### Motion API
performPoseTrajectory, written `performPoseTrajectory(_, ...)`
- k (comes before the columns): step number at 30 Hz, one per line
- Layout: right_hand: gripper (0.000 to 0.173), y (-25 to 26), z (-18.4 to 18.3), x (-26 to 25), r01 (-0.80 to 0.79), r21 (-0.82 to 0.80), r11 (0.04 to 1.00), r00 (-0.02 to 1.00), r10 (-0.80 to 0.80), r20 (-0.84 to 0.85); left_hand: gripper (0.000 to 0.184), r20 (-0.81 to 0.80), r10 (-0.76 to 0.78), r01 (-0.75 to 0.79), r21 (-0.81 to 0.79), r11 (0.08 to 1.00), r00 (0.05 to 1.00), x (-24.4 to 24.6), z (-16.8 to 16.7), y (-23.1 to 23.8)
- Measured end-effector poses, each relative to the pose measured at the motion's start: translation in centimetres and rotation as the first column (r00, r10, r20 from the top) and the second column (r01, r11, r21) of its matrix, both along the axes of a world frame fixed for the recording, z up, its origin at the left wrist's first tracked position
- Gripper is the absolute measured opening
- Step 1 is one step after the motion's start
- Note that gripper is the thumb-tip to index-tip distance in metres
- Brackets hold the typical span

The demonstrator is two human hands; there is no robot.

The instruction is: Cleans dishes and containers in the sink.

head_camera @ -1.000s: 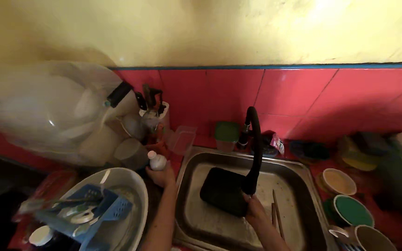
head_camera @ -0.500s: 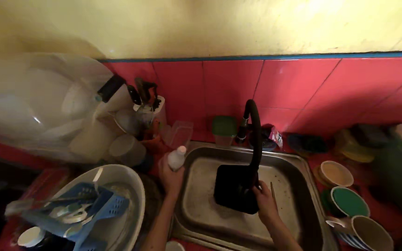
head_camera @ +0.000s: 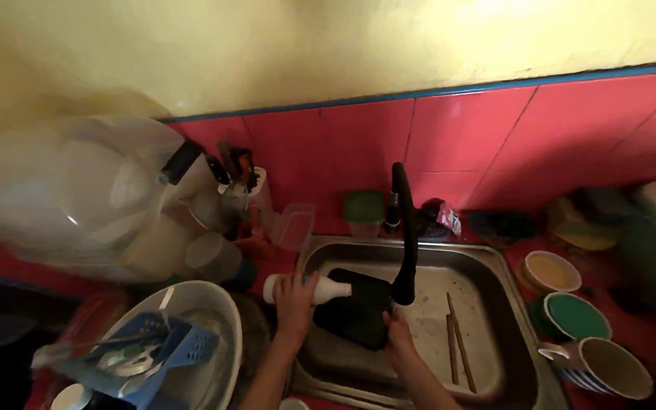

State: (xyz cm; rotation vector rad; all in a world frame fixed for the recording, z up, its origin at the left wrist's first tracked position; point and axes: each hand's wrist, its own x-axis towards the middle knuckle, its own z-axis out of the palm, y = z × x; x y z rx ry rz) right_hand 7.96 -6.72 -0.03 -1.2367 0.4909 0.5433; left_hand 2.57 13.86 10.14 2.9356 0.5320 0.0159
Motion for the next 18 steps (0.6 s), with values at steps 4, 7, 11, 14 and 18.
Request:
performPoseTrajectory(4,0.050,0.9,-0.1,0.0,0.006,-0.026,1.000,0.996,-0.003,0.086,0.069,-0.013,-0.038,0.039,0.079,0.996,0.999,0.1,0.1,-0.3)
performPoseTrajectory(7,0.046,1.3,0.2,0.1,0.005,-0.050,0.999,0.995,0.000,0.102,0.065,0.017,-0.081,0.077,0.163,0.984,0.997,0.4,0.8,-0.5)
performPoseTrajectory(11,0.046,1.5,1.2,0.0,0.012,-0.024,1.000,0.998,-0.011,0.063,0.060,0.007,-0.105,0.102,0.201,0.974,0.994,1.1,2.8,-0.9)
performPoseTrajectory(14,0.044,1.5,1.6,0.2,0.024,0.010,1.000,0.998,-0.024,0.052,0.059,0.003,-0.095,0.091,0.238,0.967,0.996,1.8,4.0,-1.1)
performPoseTrajectory(18,0.039,1.4,2.4,0.5,0.024,0.042,0.999,1.000,-0.025,0.007,0.057,0.070,-0.120,0.095,0.284,0.954,0.990,2.2,5.2,-0.9)
